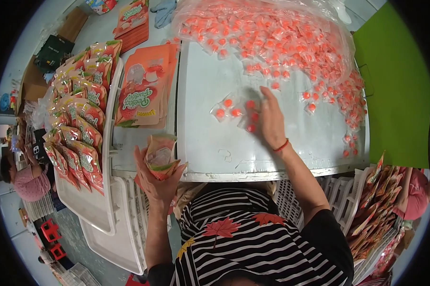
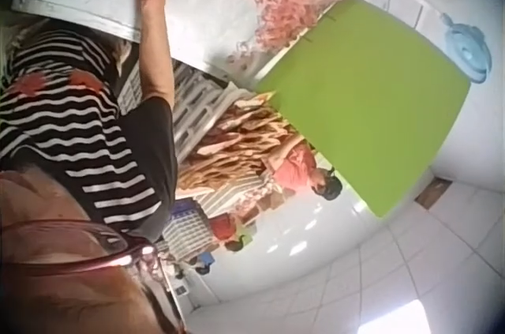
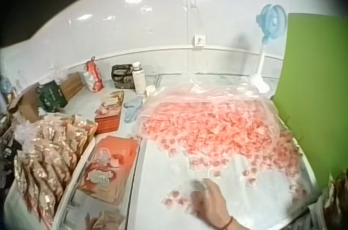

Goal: Manually fill branded plastic bags with small individual candies and stack them for shipment.

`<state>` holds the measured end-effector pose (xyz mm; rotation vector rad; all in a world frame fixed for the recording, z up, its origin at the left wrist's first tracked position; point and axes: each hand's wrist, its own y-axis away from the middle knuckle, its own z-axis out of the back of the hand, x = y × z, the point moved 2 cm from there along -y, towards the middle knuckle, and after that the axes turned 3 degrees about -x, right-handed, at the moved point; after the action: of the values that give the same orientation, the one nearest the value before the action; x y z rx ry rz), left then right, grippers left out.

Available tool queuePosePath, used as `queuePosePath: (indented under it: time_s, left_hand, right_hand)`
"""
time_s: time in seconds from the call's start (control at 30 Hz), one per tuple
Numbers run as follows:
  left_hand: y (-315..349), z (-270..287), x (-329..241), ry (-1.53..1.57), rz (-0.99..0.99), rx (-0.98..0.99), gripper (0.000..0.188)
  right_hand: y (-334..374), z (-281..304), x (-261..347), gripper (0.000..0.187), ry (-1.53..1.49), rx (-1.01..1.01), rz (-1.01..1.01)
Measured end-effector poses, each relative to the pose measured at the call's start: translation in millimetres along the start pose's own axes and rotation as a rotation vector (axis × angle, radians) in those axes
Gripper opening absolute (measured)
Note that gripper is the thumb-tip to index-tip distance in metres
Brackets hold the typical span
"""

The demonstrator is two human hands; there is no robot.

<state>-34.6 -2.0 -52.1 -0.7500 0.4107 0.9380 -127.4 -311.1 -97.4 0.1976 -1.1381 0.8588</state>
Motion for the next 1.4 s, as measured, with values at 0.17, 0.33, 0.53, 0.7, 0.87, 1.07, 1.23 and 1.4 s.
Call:
queuePosePath:
  time_s: [0.17, 0.33, 0.53, 0.7, 0.87, 1.07, 1.23, 1.4]
  left_hand:
    - [-3.9, 1.1, 4.5, 0.001, -0.033, 0.015, 0.117]
    - [-2.3, 0.0, -2.6, -0.018, -0.022, 0.005, 0.117]
    - [-1.2, 2.8, 2.2, 0.044, 0.027, -0.014, 0.119]
    - [-2.9, 11.9, 1.1, 0.042, 0.063, -0.034, 0.119]
    - [2.7, 13.3, 12.8, 0.018, 0.097, -0.016, 0.120]
    - [-4.6, 6.5, 2.5, 0.022, 0.030, -0.030, 0.119]
    - [-9.3, 9.8, -0.2, 0.024, 0.023, -0.017, 0.116]
    - [-7.8, 13.4, -2.2, 0.054, 0.077, -0.030, 0.114]
  right_hand:
    - [-4.5, -0.3, -6.0, 0.057, 0.062, 0.081, 0.156]
    - [-1.1, -59.5, 25.8, 0.059, 0.476, 0.227, 0.496]
    - [18.4, -127.4, 43.7, 0.045, 0.440, 0.184, 0.506]
    - [-1.2, -114.7, 45.7, 0.051, 0.312, 0.180, 0.511]
    - [-88.6, -29.3, -14.2, 0.045, 0.696, -0.117, 0.410]
    - [-67.4, -18.6, -33.4, 0.041, 0.759, 0.090, 0.297]
    - [-43.9, -4.6, -47.4, 0.039, 0.210, -0.020, 0.262]
    - [-57.3, 55.3, -51.7, 0.035, -0.648, -0.175, -0.248]
